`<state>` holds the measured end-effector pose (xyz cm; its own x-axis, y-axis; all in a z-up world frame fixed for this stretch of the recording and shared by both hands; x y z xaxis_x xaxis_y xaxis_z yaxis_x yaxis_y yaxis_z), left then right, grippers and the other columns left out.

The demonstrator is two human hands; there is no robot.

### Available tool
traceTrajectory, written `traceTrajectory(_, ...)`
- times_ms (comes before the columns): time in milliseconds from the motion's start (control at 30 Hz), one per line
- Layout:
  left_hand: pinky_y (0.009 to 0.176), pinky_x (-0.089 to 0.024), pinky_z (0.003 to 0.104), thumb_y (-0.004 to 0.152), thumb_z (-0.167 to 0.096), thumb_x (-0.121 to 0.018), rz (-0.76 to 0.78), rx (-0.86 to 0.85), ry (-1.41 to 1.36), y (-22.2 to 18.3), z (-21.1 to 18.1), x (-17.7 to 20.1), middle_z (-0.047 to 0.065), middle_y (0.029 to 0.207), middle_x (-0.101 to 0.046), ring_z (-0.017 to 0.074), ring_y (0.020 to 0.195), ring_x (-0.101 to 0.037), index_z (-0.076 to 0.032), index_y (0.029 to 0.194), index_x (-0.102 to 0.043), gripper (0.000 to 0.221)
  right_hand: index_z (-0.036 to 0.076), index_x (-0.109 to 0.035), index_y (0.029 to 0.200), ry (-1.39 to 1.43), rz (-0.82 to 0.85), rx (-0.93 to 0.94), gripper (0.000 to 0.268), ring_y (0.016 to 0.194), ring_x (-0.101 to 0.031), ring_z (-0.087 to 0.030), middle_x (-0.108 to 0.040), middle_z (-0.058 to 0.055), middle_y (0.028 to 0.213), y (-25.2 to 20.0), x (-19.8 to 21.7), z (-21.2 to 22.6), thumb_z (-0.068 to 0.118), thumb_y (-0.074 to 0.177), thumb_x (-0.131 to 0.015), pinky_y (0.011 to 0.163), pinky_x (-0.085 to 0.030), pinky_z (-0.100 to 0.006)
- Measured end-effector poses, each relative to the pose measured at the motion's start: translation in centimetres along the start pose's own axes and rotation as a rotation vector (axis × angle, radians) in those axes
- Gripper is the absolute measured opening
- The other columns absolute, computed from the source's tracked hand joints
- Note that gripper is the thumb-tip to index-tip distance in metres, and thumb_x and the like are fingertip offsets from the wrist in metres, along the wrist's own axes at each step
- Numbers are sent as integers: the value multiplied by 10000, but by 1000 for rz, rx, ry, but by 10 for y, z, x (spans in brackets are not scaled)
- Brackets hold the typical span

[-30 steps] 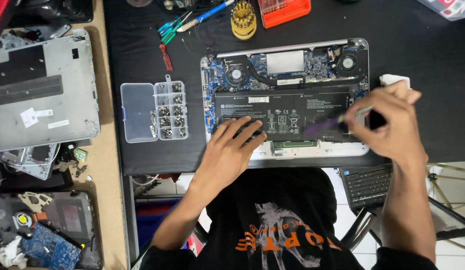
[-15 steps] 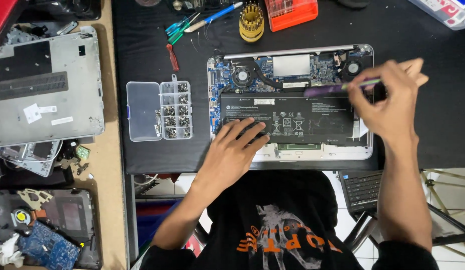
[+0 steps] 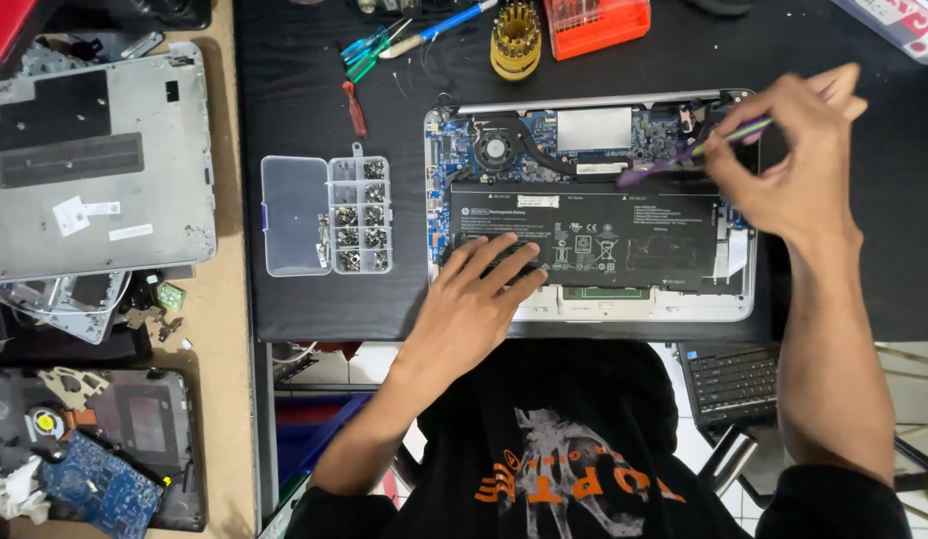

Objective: Removing the internal battery from a laptop and cleaning the internal frame with a small brush

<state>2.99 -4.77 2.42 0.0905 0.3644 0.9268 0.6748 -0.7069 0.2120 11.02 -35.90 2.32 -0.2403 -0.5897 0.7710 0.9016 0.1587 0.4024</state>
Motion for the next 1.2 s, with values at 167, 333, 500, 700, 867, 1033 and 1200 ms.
traceTrajectory(167,1146,-424,523,816,63,-765,4,-9,0,-1,0,-1,118,1418,-614,357,1356,-539,-87,1248,-684,464,-38,-681,1078,53,-60,13,97,975,-566,-312,-665,-178,1057,-15,2,-3,-5,1100,-769,994,-353,-437)
traceTrajectory(333,1166,-410,524,827,53,-758,11,-2,15,-4,2,-6,118,1432,-606,347,1379,-523,-91,1264,-687,466,21,-699,973,253,231,-25,79,907,-632,-236,-710,-103,964,-32,-11,8,-38,923,-687,973,-439,-409)
traceTrajectory(500,1169,-402,519,818,36,-763,17,-15,33,-3,2,-2,115,1430,-606,349,1379,-520,-95,1266,-683,473,84,-699,881,215,116,49,63,800,-514,-186,-689,-29,868,-32,-6,32,78,931,-736,979,-290,-420)
traceTrajectory(700,1104,-436,501,930,-38,-705,-62,26,14,-8,14,10,101,1312,-676,323,1275,-577,-91,1160,-734,238,48,-717,981,123,29,-54,68,936,-528,-254,-639,-72,930,-32,-9,19,0,1014,-683,988,-326,-429)
traceTrajectory(867,1064,-458,494,945,-45,-698,-121,54,38,-15,24,24,81,1248,-686,315,1230,-582,-100,1073,-745,147,114,-732,851,246,255,90,82,840,-644,-147,-738,-2,849,-20,-19,46,61,913,-724,1070,-284,-429)
traceTrajectory(1033,1046,-463,492,937,-43,-715,-129,67,30,-20,28,25,85,1253,-696,317,1225,-583,-92,1096,-751,170,73,-684,1058,2,-3,-56,54,1074,-388,-318,-617,-84,1066,-6,-21,30,74,1112,-682,917,-214,-455)
traceTrajectory(1200,1043,-469,499,950,-45,-713,-148,79,27,-25,31,29,90,1253,-685,322,1221,-585,-92,1091,-751,154,128,-724,920,270,323,149,16,919,-572,-211,-725,1,913,-4,-39,49,133,933,-716,1011,-316,-417)
Point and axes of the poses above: each hand's wrist, its own y-axis towards the middle knuckle, its own x-axis out of the back of the hand, z = x × y, the point moved 5 cm from there along y, towards the middle knuckle
